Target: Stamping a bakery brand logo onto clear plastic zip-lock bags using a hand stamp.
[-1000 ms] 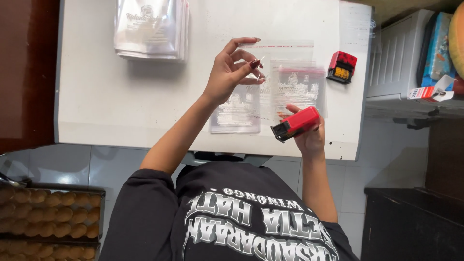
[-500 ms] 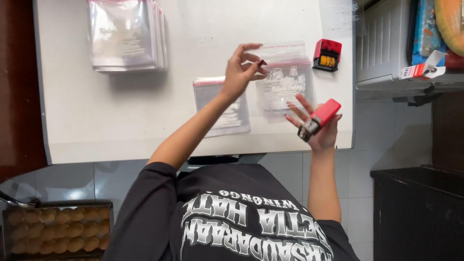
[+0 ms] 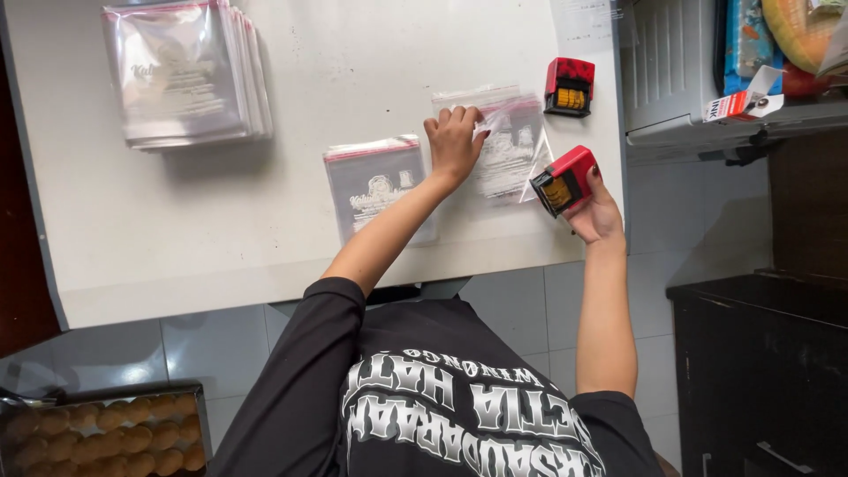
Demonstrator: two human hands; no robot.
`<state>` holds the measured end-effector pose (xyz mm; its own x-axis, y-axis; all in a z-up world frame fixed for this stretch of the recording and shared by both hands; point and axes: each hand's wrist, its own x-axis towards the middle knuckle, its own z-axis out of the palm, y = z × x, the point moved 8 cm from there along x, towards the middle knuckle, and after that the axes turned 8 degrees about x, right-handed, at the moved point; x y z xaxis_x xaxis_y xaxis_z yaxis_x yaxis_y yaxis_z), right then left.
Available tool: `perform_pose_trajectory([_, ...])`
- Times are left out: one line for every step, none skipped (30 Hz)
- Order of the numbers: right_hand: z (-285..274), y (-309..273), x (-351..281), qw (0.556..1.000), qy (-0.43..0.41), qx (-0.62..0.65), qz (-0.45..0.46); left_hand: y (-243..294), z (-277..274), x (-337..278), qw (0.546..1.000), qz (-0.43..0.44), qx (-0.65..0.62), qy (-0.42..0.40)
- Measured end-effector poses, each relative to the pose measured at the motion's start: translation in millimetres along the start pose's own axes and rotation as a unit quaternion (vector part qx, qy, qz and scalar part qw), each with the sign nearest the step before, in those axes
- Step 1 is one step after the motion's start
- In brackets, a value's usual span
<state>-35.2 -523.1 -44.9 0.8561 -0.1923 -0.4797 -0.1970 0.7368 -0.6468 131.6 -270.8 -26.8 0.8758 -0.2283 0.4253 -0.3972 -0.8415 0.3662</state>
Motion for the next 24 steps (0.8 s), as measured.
perform_pose_trajectory([0.0,-1.0,-3.4,1.000,0.000,0.000,-0.001,-1.6,5.1,-0.4,1.000,0.001,-0.001,0.000])
perform_pose_trajectory([-1.6,-3.9,-7.6,1.000,0.008,-0.006,-0.015,-3.5,10.8,-1.9,1.000,-0.003,0.011,-0.003])
perform_pose_trajectory([-3.1,-6.6,-11.9,0.999,0.016,-0.011,-0.029,-5.7,16.4,-3.6,1.000,-0.006,0.023,-0.006])
perform_pose_trajectory([-0.5,-9.7,-16.1,0.999,0.017,-0.012,-0.028,-5.6,17.6,-4.0,1.000,-0.006,0.023,-0.007])
perform_pose_trajectory([2.5,-13.3,-20.3,0.999,0.016,-0.020,-0.033,-5.8,19.3,-4.4,1.000,-0.008,0.024,-0.010])
perform_pose_trajectory([6.2,-16.8,-23.8,0.999,0.015,-0.028,-0.037,-6.8,20.6,-4.4,1.000,-0.010,0.026,-0.014])
perform_pose_trajectory([3.6,-18.7,-24.5,0.999,0.015,-0.029,-0.036,-5.4,16.9,-3.5,1.000,-0.010,0.026,-0.014])
perform_pose_trajectory([2.1,-22.9,-24.3,0.997,0.013,-0.049,-0.051,-9.1,15.1,-2.6,0.999,-0.038,0.014,-0.028])
perform_pose_trajectory([0.7,-26.9,-24.3,0.995,0.012,-0.069,-0.066,-12.8,13.4,-2.0,0.997,-0.065,0.003,-0.042])
perform_pose_trajectory([0.9,-29.1,-25.9,0.995,0.011,-0.070,-0.064,-21.3,8.5,0.0,0.997,-0.067,0.003,-0.042])
perform_pose_trajectory([0.7,-35.6,-28.3,0.992,0.015,-0.083,-0.089,-32.2,5.7,1.3,0.994,-0.087,-0.041,-0.051])
perform_pose_trajectory([1.2,-42.0,-30.1,0.989,0.018,-0.096,-0.115,-43.4,2.9,3.1,0.989,-0.106,-0.084,-0.059])
perform_pose_trajectory([4.3,-41.8,-33.3,0.989,0.016,-0.097,-0.113,-69.3,-7.4,3.1,0.989,-0.109,-0.083,-0.058])
perform_pose_trajectory([5.8,-43.8,-37.7,0.987,0.023,-0.090,-0.128,-94.4,-20.0,2.7,0.990,-0.105,-0.086,-0.043])
perform_pose_trajectory([7.5,-45.6,-42.3,0.986,0.030,-0.083,-0.144,-119.6,-32.9,1.9,0.991,-0.101,-0.088,-0.027])
perform_pose_trajectory([14.3,-43.3,-45.1,0.986,0.027,-0.084,-0.142,-145.2,-56.9,-4.5,0.991,-0.103,-0.086,-0.025])
perform_pose_trajectory([20.1,-37.3,-47.4,0.992,0.024,-0.029,-0.120,-168.3,-80.4,-11.1,0.993,-0.090,-0.067,-0.032])
perform_pose_trajectory([27.5,-30.3,-48.3,0.995,0.019,0.024,-0.096,-193.0,-105.5,-19.2,0.995,-0.079,-0.046,-0.038])
perform_pose_trajectory([35.2,-21.4,-46.6,0.995,0.014,0.023,-0.092,-207.6,-115.5,-30.4,0.995,-0.083,-0.043,-0.035])
perform_pose_trajectory([51.7,-10.5,-44.3,0.995,-0.045,0.060,-0.073,-218.5,-123.5,-42.3,0.997,-0.063,-0.015,-0.051])
perform_pose_trajectory([68.2,0.5,-43.8,0.989,-0.102,0.098,-0.052,-229.5,-131.6,-55.0,0.997,-0.042,0.012,-0.067])
perform_pose_trajectory([64.4,16.5,-33.9,0.989,-0.108,0.095,-0.047,-232.1,-132.0,-64.4,0.997,-0.049,0.016,-0.063])
perform_pose_trajectory([68.0,35.1,-26.0,0.981,-0.160,0.106,-0.020,-231.1,-129.1,-74.0,0.996,-0.033,0.025,-0.081])
perform_pose_trajectory([70.9,53.8,-20.1,0.970,-0.211,0.117,0.007,-229.9,-125.7,-84.2,0.994,-0.017,0.033,-0.099])
